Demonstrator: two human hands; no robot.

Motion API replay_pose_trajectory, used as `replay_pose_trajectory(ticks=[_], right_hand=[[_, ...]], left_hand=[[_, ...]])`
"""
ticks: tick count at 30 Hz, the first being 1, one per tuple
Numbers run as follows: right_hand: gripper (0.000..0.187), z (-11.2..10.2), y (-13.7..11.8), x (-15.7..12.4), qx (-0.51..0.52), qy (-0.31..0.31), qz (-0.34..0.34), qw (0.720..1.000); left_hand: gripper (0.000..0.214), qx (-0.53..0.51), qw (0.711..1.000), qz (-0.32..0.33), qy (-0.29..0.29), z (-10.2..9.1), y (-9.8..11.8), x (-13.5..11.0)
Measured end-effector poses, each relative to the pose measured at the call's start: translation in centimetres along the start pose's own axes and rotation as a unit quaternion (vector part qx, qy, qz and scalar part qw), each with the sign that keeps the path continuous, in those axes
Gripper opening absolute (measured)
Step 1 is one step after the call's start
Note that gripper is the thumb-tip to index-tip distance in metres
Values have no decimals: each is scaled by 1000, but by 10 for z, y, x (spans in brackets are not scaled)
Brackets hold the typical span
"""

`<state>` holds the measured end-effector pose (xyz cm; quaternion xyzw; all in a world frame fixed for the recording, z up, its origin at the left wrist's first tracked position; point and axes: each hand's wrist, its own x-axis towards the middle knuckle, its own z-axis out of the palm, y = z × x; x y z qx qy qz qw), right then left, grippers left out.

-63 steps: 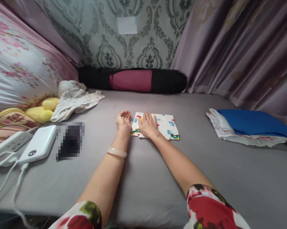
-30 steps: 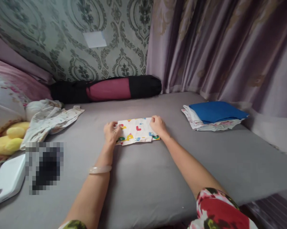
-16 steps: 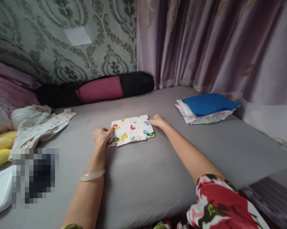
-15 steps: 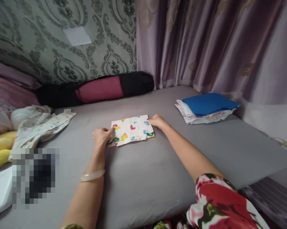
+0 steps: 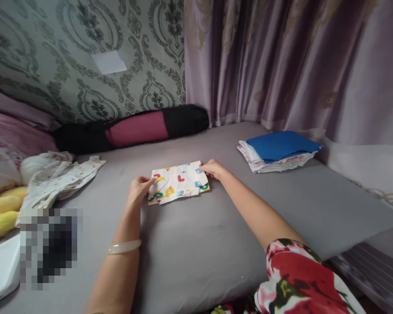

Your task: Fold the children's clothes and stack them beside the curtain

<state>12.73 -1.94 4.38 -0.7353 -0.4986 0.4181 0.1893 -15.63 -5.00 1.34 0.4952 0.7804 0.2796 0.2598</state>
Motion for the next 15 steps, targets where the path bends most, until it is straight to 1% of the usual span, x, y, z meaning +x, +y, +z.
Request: replay_pose_trajectory(ticks=[2,4,7,9,11,13,15], right_hand=[[31,-2,-1,-5,28,-9,15,999],[32,-2,-1,-10,50,-17,25,998],[31,-3,-1,-16,74,-22,26,997],[28,-6,-2,-21,87,-19,17,996],[25,-13,-2,-26,96,-13,6,995],[25,-25,-1,-30,102,-5,-3,995],[26,-43,1,-35,104,5,-7,995]], left_hand=[[32,-40,999,-22,-6,-4,-1,0],[31,-75,996,-39,-34,-8,0,-2],[23,-101,991,-55,-63,-19,11,-9],[21,-93,992,-60,-59,-27,23,-15],[23,-82,993,-52,-63,-34,40,-21],[25,-80,994,-27,-75,-40,58,-28],[26,-90,993,5,-82,-41,78,-35]])
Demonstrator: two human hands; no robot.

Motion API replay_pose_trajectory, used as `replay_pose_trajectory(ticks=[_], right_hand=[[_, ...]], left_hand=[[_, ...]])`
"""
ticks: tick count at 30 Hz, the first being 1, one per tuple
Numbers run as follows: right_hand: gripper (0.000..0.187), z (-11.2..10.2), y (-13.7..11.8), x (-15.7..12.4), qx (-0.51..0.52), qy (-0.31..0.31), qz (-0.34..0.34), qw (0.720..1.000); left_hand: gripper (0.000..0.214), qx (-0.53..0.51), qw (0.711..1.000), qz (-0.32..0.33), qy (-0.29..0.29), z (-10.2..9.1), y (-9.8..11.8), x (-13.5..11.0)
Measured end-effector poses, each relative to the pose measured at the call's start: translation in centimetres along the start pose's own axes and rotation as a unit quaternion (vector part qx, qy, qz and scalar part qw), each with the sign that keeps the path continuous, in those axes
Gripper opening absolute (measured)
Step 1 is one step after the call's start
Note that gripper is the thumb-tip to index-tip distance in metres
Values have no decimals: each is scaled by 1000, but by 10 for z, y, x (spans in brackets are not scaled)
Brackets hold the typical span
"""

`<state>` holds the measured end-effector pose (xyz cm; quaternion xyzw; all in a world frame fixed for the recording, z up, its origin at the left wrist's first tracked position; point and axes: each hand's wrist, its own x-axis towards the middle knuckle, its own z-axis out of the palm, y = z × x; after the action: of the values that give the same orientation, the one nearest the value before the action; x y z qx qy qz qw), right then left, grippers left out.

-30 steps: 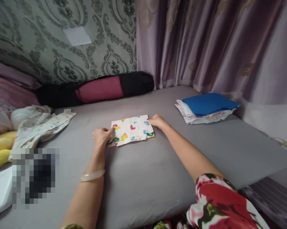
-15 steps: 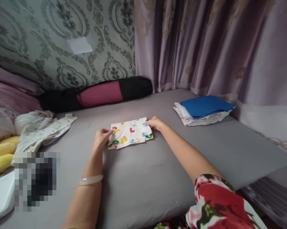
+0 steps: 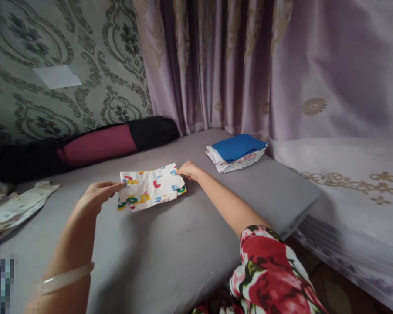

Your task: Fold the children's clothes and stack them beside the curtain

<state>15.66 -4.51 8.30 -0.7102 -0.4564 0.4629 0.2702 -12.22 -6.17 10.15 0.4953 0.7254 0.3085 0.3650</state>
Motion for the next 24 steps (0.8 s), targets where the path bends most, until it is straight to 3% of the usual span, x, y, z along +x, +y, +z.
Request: replay_pose_trajectory(ticks=[3,7,13,18,24], right_hand=[[29,-35,0,-5,-3,24,-1,1000],[20,-88,1,-9,0,99,1,995],[7,-161,2,-9,14,205,11,979],[5,-215,19,4,28,322,9,946],[2,-264,39,27,-1,387,-32,921]], left_hand=[[23,-20,999,47,-19,14,30,-10],[18,-54,990,117,-51,51,68,-19],[15,-108,971,186,-104,132,113,-11],[18,-129,959,223,-117,199,140,0],[19,-165,947,241,-138,265,167,7]])
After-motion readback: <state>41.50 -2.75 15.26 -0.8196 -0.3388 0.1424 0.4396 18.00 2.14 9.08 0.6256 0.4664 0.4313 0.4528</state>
